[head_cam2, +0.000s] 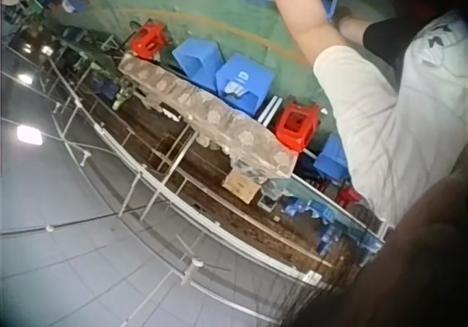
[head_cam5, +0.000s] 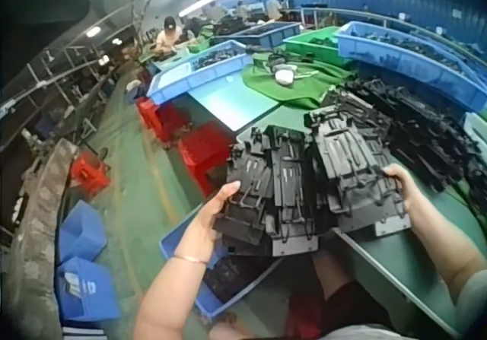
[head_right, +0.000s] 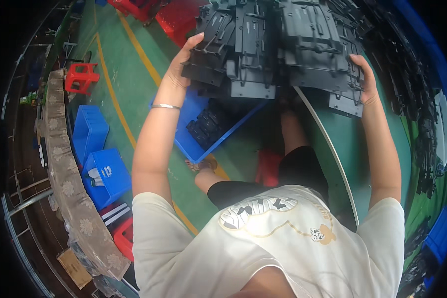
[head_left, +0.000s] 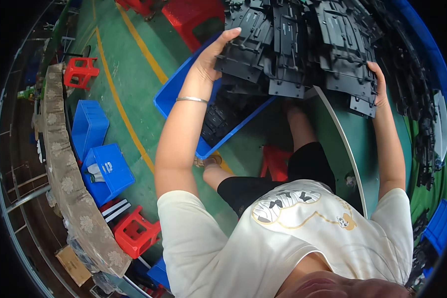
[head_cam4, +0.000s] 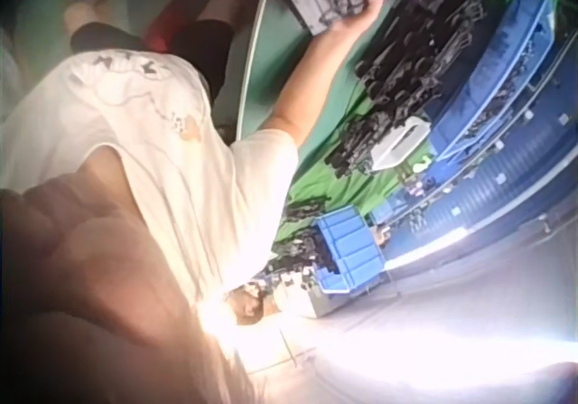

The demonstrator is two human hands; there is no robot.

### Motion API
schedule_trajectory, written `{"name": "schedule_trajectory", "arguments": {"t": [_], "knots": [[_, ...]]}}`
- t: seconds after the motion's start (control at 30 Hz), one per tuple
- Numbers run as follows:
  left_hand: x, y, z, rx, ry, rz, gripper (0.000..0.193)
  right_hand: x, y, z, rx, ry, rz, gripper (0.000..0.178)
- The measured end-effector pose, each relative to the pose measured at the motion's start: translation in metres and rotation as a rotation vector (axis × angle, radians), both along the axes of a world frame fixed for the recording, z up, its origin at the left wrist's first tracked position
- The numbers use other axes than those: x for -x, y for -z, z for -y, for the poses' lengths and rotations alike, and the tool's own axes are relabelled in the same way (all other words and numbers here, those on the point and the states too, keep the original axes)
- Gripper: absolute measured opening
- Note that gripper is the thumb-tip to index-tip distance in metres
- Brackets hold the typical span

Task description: Picking up toy car chassis from a table and placing them into a blue plastic bin.

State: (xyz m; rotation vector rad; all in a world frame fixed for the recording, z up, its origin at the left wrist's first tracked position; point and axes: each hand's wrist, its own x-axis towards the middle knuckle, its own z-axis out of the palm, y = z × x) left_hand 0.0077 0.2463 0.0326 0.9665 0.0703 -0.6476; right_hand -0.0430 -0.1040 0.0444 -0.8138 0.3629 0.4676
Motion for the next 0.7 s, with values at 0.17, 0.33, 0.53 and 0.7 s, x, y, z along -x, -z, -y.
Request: {"name": "schedule_trajectory", "arguments": {"t": [0.17,0.33,0.53,0.7], "knots": [[-0.003,0.004,0.009,0.105,-0.008,-0.003,0.033,0.001,0.001,0.004,0.016,0.096,0.068,0.026],[-0.003,-0.001,0.012,0.127,-0.007,-0.031,0.032,0.001,-0.006,-0.001,-0.035,0.046,0.061,0.027],[0.004,-0.009,0.013,0.124,-0.018,-0.035,0.03,-0.001,0.0,0.002,-0.035,0.023,0.107,0.03],[0.011,-0.009,0.008,0.147,-0.062,0.014,0.031,0.002,-0.004,-0.005,-0.054,0.02,0.109,0.03]]}}
